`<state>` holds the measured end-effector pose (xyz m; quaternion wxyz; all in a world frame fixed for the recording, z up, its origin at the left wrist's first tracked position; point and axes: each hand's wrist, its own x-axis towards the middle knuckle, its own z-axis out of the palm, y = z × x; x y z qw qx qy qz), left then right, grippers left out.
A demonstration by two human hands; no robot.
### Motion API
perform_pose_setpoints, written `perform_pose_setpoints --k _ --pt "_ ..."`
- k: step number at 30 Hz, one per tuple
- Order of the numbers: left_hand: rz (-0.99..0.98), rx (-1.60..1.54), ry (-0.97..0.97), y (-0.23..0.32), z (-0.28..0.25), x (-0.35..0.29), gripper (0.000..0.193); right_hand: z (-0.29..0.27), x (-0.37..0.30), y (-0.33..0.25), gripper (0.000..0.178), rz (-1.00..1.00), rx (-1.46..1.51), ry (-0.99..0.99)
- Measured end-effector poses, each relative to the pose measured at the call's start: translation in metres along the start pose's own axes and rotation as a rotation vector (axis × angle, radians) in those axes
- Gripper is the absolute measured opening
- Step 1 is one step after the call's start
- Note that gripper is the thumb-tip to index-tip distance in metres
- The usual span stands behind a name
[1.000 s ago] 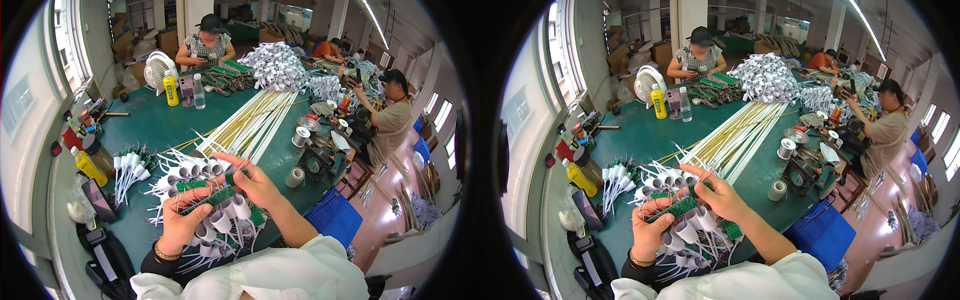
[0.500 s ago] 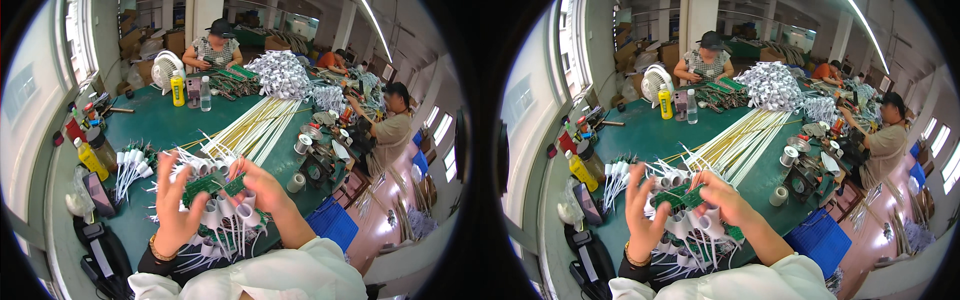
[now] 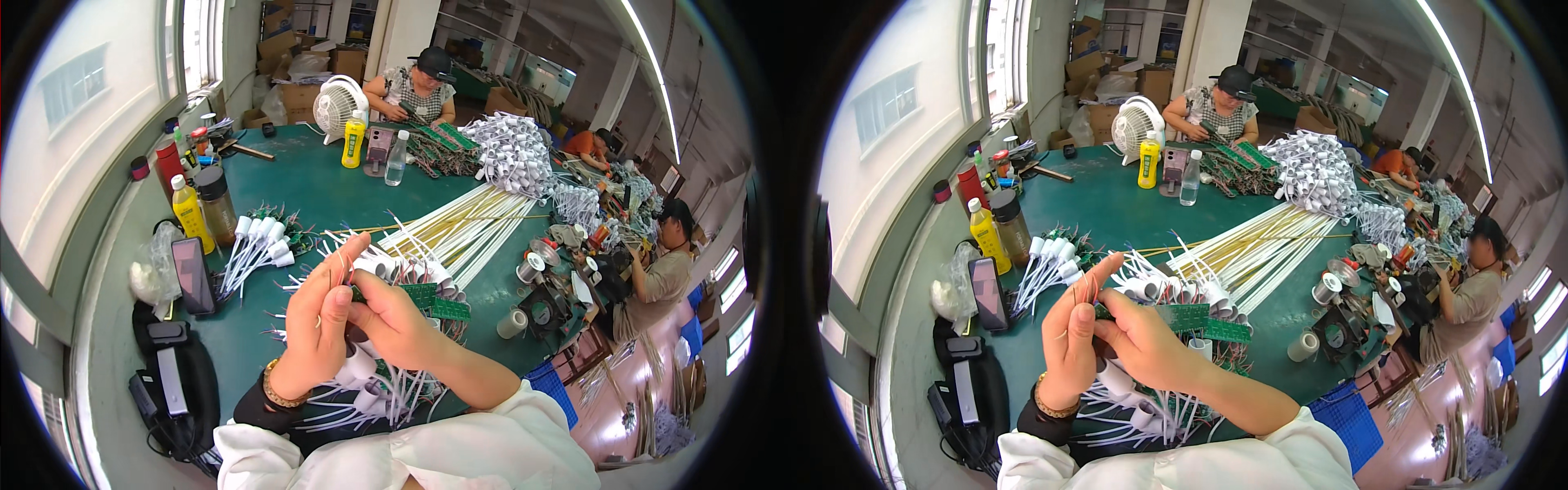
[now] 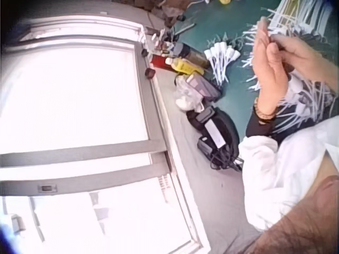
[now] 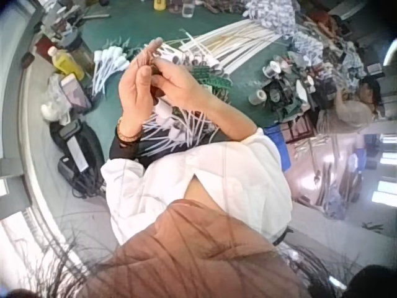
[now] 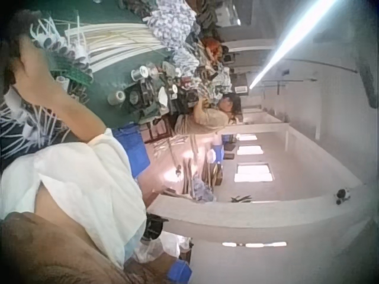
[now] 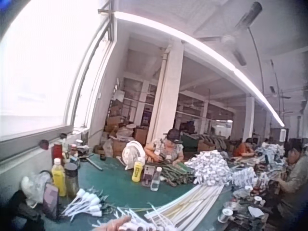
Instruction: The person assembles strings of electronic components by hand, joining circuit boards and plastic housings on a factory line.
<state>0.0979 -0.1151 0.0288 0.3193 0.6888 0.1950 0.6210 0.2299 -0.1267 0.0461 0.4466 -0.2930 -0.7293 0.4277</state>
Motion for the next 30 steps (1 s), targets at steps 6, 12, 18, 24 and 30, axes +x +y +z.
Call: perform_pose_setpoints --k 6,12,18,24,30 --pt "-0.153 0.213 0.1 0.009 -0.005 0.001 0.041 0.021 0.009 0.009 0.019 -0.096 -0.291 0.208" --pt "-0.117 0.396 0.203 0.011 0.001 0.002 0.03 0.018 0.016 0.017 0.017 -0.22 -0.27 0.27" --pt "-0.04 0.135 0.049 0.003 -0.013 0.005 0.035 0.018 0.014 0.022 0.05 0.016 0.248 -0.091" --pt "0.07 -0.296 0.517 0.028 -0.038 0.012 0.026 -0.027 -0.016 -0.03 0.046 -0.482 -0.413 0.125" --pt "0.073 0.374 0.81 0.022 -0.099 0.038 0.02 -0.091 -0.072 0.024 0.018 -0.035 -0.558 0.632"
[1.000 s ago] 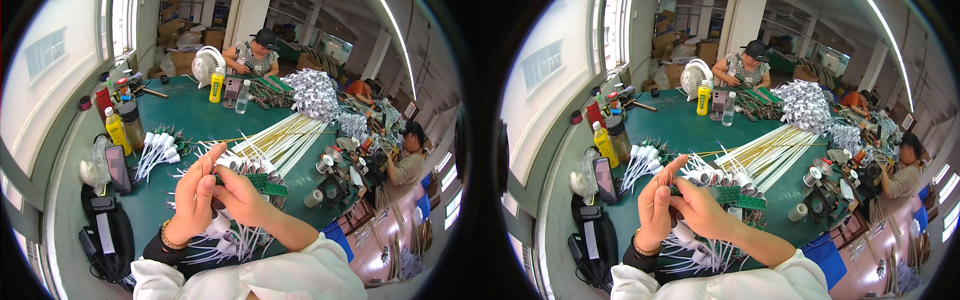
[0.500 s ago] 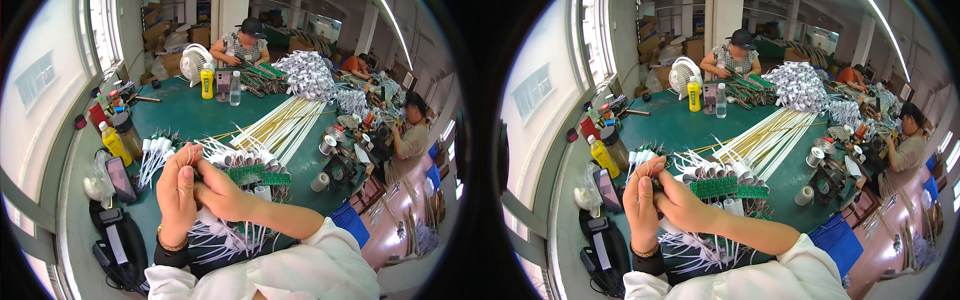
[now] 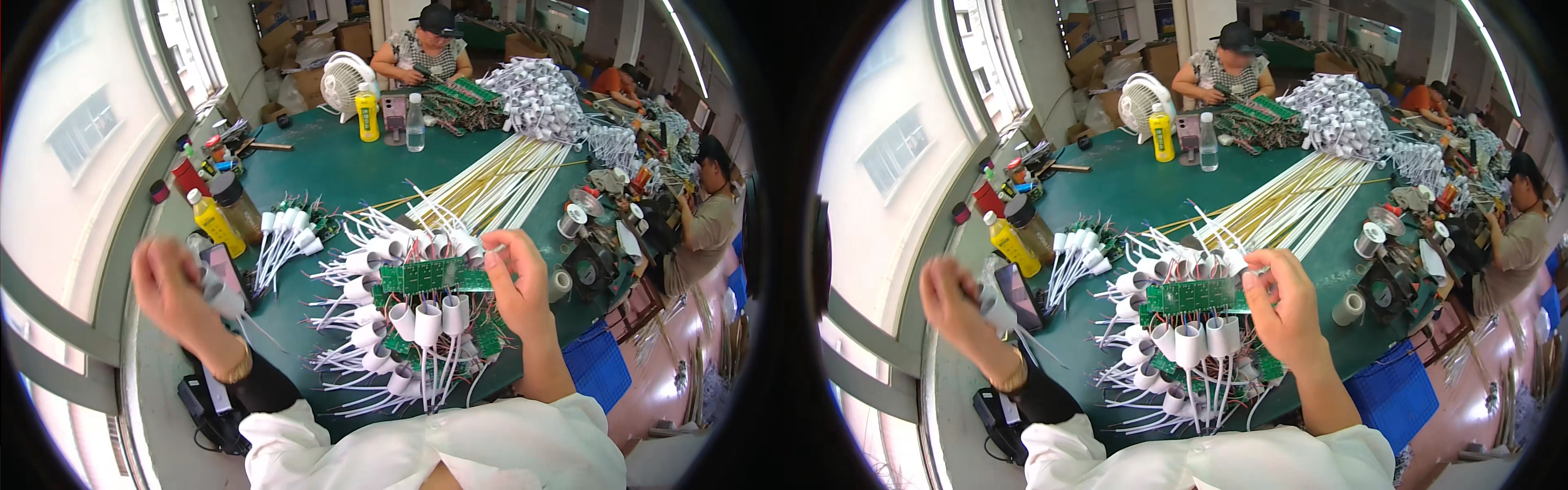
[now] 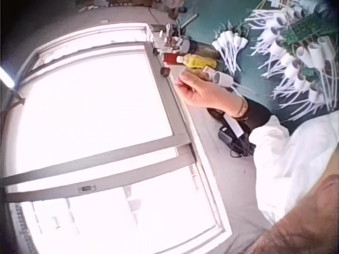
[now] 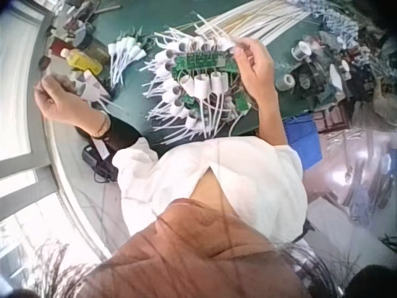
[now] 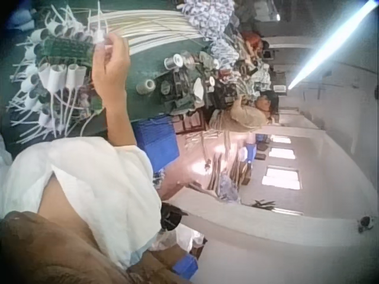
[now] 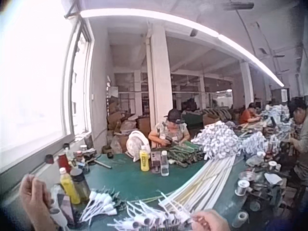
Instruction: The person assembles strings of electronic components by hand, joining circuit boards and plastic housings on a factory line.
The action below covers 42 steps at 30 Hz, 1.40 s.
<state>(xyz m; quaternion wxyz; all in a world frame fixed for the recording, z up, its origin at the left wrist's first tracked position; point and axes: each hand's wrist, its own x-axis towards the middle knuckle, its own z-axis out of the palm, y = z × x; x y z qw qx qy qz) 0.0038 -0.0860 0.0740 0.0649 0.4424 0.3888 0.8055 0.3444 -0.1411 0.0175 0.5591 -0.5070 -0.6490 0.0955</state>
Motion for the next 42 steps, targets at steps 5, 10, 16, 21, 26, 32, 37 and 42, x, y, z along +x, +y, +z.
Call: perform_pose_setpoints --k 5,10,16,21,26,32,37,42 --pt "0.248 0.895 -0.462 -0.081 0.08 0.024 0.028 0.006 -0.017 0.012 0.026 0.17 -0.127 -0.168" --pt "0.103 1.196 -0.863 -0.258 0.094 0.001 0.052 0.008 -0.015 0.005 0.038 0.2 -0.273 -0.329" --pt "0.393 1.107 -0.606 -0.275 0.095 -0.011 0.046 0.019 -0.015 0.009 0.033 0.15 -0.212 -0.286" --pt "0.025 0.262 -1.14 -0.157 0.087 -0.032 0.031 0.027 -0.014 0.022 0.018 0.199 0.188 -0.194" --pt "0.033 -0.212 -1.399 -0.057 0.049 -0.084 0.074 0.032 -0.015 0.036 0.023 0.239 0.527 -0.207" --pt "0.016 -0.079 -1.265 -0.009 0.039 -0.125 0.044 0.031 -0.018 0.016 0.028 0.331 1.156 -0.137" --pt "-0.35 -0.467 -1.205 0.028 0.052 -0.137 0.034 0.029 -0.022 0.007 0.037 0.477 1.21 -0.551" --pt "-0.457 -0.671 -1.222 0.034 0.062 -0.147 0.029 0.011 -0.017 0.03 0.05 0.317 1.239 -0.735"
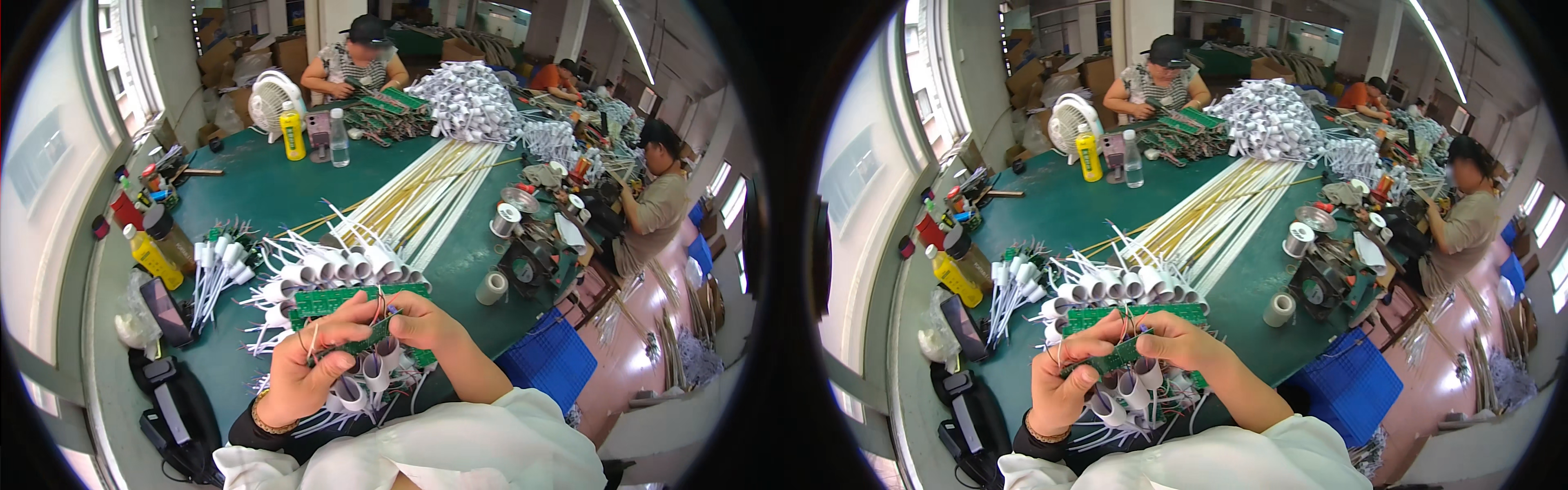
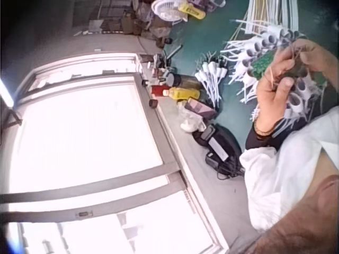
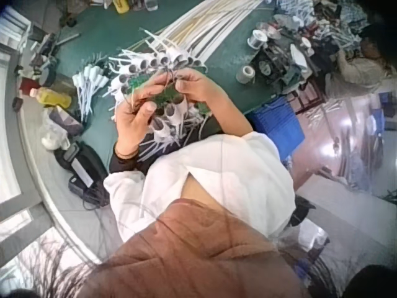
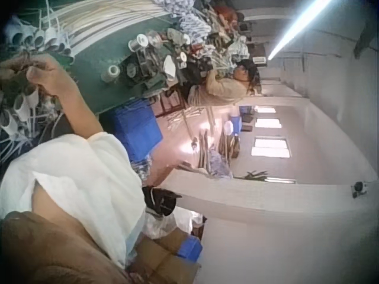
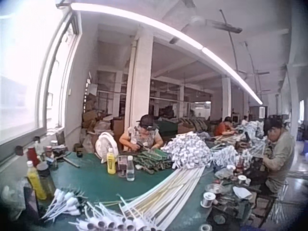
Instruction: The person assembles strings of electronic components by hand, joining circuit boards and plastic housings on a factory line.
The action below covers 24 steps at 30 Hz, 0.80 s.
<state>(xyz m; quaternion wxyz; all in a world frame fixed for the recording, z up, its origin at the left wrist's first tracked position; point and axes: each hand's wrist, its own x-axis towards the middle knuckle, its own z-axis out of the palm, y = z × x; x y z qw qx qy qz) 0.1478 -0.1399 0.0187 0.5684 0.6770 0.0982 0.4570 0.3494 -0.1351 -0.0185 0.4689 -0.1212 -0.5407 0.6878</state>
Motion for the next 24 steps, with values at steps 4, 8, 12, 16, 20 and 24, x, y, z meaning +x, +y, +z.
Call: perform_pose_setpoints --k 4,8,12,16,20,24 --pt "-0.199 -0.172 0.257 -0.006 0.008 0.003 0.035 0.007 -0.006 -0.004 0.044 -0.046 -0.324 0.109" --pt "-0.173 -0.12 0.158 -0.008 0.006 0.011 0.032 0.023 -0.009 0.003 0.021 -0.19 -0.487 0.377" --pt "-0.026 0.041 0.305 -0.022 0.023 0.009 0.028 0.03 0.005 0.01 0.028 -0.393 -0.813 0.573" --pt "-0.003 0.03 0.346 -0.024 0.014 0.01 0.026 0.028 0.012 0.009 0.031 -0.378 -0.775 0.536" --pt "-0.068 -0.239 0.391 -0.009 0.007 0.016 0.029 0.029 0.012 -0.003 0.026 0.048 -0.2 0.319" --pt "0.033 -0.038 0.345 -0.028 0.007 0.013 0.031 0.027 0.021 -0.004 0.024 -0.044 -0.485 0.342"
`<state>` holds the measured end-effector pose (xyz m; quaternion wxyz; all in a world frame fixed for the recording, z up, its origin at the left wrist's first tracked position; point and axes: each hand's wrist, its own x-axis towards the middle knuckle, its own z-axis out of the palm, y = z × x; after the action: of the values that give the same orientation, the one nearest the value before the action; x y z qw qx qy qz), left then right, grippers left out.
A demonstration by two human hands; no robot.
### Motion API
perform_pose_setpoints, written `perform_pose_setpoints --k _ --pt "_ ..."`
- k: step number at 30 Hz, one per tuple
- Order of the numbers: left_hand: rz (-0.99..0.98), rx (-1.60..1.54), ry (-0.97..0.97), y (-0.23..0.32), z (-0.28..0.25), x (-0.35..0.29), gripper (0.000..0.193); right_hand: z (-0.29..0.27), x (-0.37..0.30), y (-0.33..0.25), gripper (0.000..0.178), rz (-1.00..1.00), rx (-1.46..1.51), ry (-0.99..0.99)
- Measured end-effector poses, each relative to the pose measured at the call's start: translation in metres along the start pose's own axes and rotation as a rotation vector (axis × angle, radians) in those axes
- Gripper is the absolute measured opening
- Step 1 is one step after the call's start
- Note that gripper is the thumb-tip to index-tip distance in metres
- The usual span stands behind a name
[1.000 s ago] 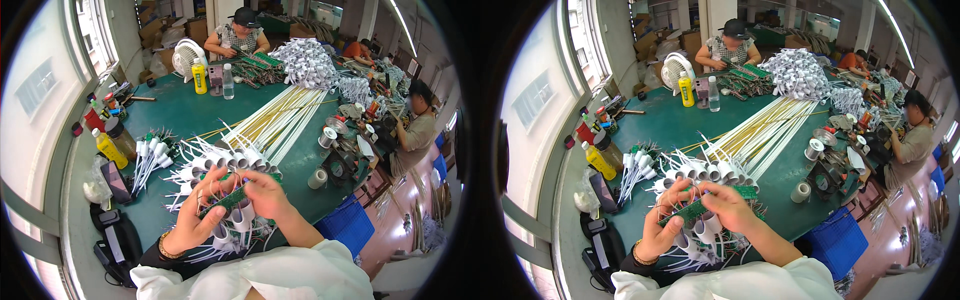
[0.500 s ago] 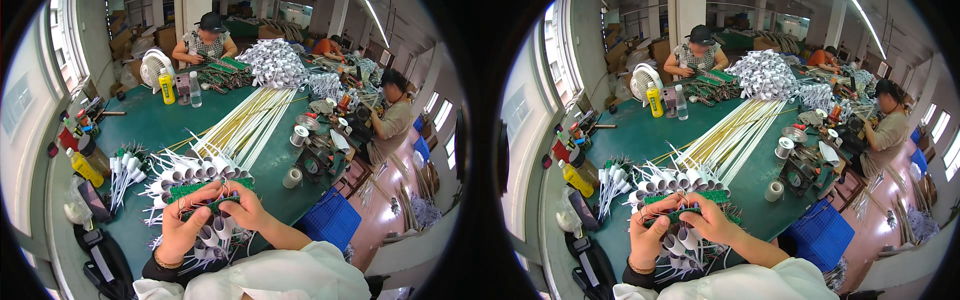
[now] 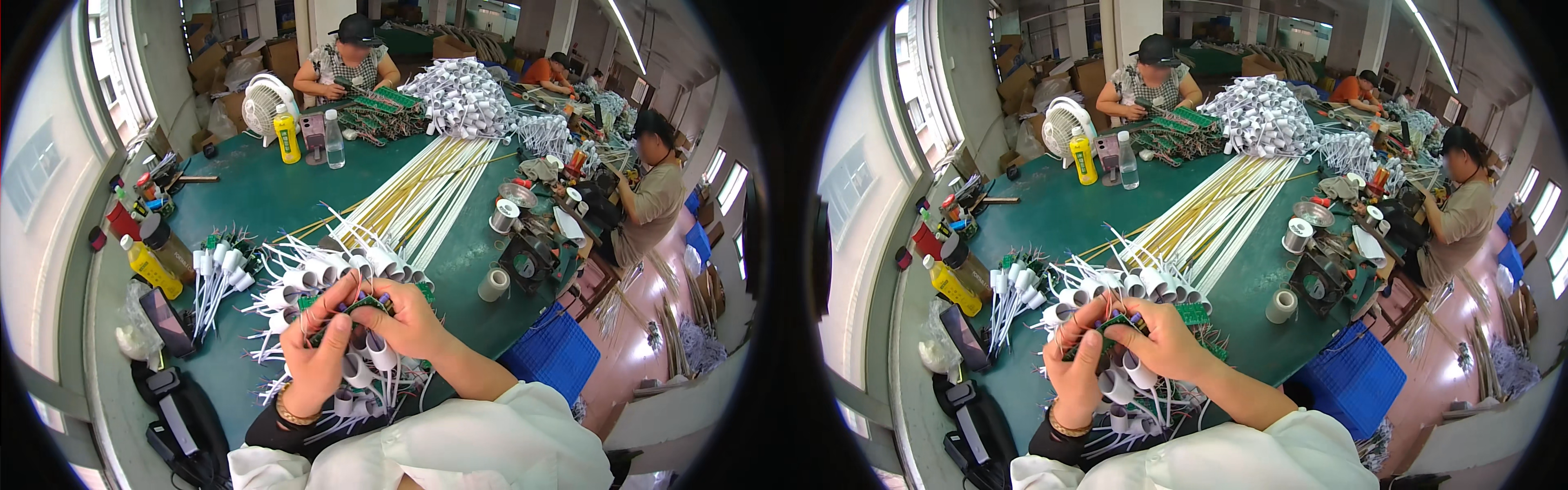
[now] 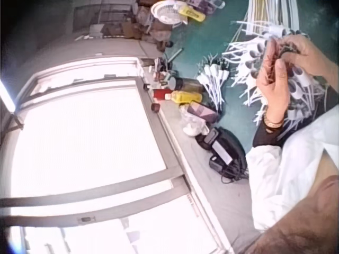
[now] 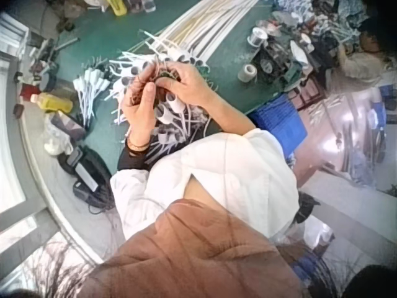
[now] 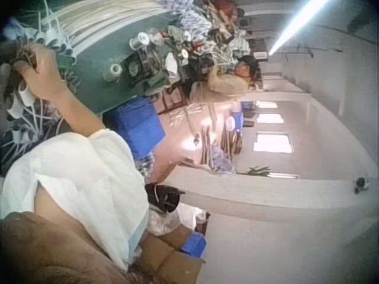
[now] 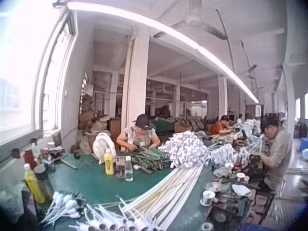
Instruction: The person assembles strings of electronic components by hand, joining circuit boards and plastic housings on a factory line.
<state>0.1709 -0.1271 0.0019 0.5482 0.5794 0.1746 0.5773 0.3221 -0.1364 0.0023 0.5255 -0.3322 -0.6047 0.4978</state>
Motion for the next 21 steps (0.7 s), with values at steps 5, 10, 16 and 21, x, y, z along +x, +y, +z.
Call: perform_pose_setpoints --k 5,10,16,21 --pt "0.219 0.268 0.131 -0.006 0.003 -0.003 0.027 0.016 0.005 0.008 0.027 -0.303 -0.522 0.299" --pt "0.137 0.222 -0.125 0.013 -0.021 0.009 0.03 0.008 0.009 0.003 0.03 -0.016 0.071 0.084" --pt "0.073 -0.105 -0.285 0.015 -0.019 0.006 0.046 0.013 0.008 -0.009 0.024 -0.21 -0.222 -0.026" --pt "0.167 0.074 -0.213 0.001 -0.018 0.003 0.039 0.023 0.002 -0.009 0.023 -0.26 -0.266 0.128"
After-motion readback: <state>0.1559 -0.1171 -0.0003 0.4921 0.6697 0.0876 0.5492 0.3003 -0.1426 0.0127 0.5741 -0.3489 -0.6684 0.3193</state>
